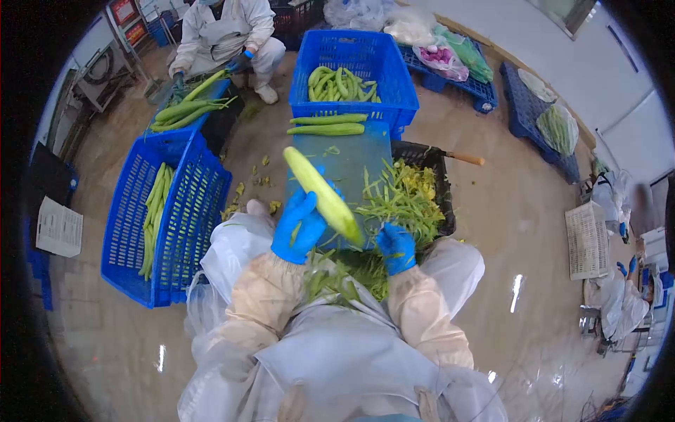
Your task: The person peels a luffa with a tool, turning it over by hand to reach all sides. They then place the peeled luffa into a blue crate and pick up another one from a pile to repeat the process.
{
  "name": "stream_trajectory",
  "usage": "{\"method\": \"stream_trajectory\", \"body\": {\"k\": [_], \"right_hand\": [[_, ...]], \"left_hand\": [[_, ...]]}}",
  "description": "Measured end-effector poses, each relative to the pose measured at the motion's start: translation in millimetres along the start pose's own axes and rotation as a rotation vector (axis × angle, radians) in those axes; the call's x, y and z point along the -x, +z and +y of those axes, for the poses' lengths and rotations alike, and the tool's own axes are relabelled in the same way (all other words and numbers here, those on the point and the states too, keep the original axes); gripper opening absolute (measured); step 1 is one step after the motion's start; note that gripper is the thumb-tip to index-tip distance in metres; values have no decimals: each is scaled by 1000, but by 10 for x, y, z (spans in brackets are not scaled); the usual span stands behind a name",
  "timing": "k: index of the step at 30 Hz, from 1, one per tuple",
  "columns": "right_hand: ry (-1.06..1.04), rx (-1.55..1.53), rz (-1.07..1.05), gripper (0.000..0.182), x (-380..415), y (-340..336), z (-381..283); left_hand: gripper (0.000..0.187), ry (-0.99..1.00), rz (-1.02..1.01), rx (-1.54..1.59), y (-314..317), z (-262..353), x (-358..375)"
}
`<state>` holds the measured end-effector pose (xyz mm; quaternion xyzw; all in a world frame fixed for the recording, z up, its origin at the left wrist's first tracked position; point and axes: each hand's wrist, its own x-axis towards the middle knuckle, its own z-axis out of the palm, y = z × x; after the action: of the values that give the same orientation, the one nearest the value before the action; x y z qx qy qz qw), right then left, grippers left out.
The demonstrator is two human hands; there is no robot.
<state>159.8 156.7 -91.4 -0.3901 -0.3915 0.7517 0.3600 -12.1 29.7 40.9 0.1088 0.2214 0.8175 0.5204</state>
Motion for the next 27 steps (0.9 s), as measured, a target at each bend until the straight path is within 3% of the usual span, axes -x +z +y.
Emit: {"method": "stream_trajectory", "body": {"k": [2,3,5,10,12,14,16,17,18,20,21,23,24,26,27], "right_hand": [[206,-360,29,13,33,71,195],[202,-366,35,13,10,104,205],[345,-670,12,11,-160,193,143],[246,-843,-150,16,-374,137,-312],[217,-859,-196,17,-341,169,-386],[320,-848,-81,19,-233,306,-444],[339,-828,-139,18,-171,330,-562],[319,-827,-243,17,-262,251,-608],[298,-824,-347,16,-309,215,-703],[287,-832,-335,12,-295,217,-904],[83,-606,-302,9,-216,280,-1028],[-204,-320,-144,3,18,494,-1257],[-203,-318,-149,3,88,574,-1288],[-336,-116,-127,9,183,654,-1321],[-378,-31,-122,9,197,628,-1363]], "left_hand": [[51,90,-119,44,152,-29,-33],[50,107,-207,68,172,-79,-52],[51,113,-206,27,233,-199,-11],[51,50,-182,15,338,-303,244],[51,-34,-263,51,342,-301,321],[48,-131,-249,200,309,-336,364],[43,-200,-208,-15,306,-364,410],[42,-300,-242,-241,118,-427,347],[48,-196,-414,-425,444,-218,509],[57,-372,-511,-389,347,-100,449],[57,-373,-510,-388,292,-83,411],[68,-674,-495,-421,185,-95,331],[68,-668,-493,-420,186,-135,281],[74,-312,-734,-1005,212,-261,189],[76,-282,-746,-1053,213,-280,153]]}}
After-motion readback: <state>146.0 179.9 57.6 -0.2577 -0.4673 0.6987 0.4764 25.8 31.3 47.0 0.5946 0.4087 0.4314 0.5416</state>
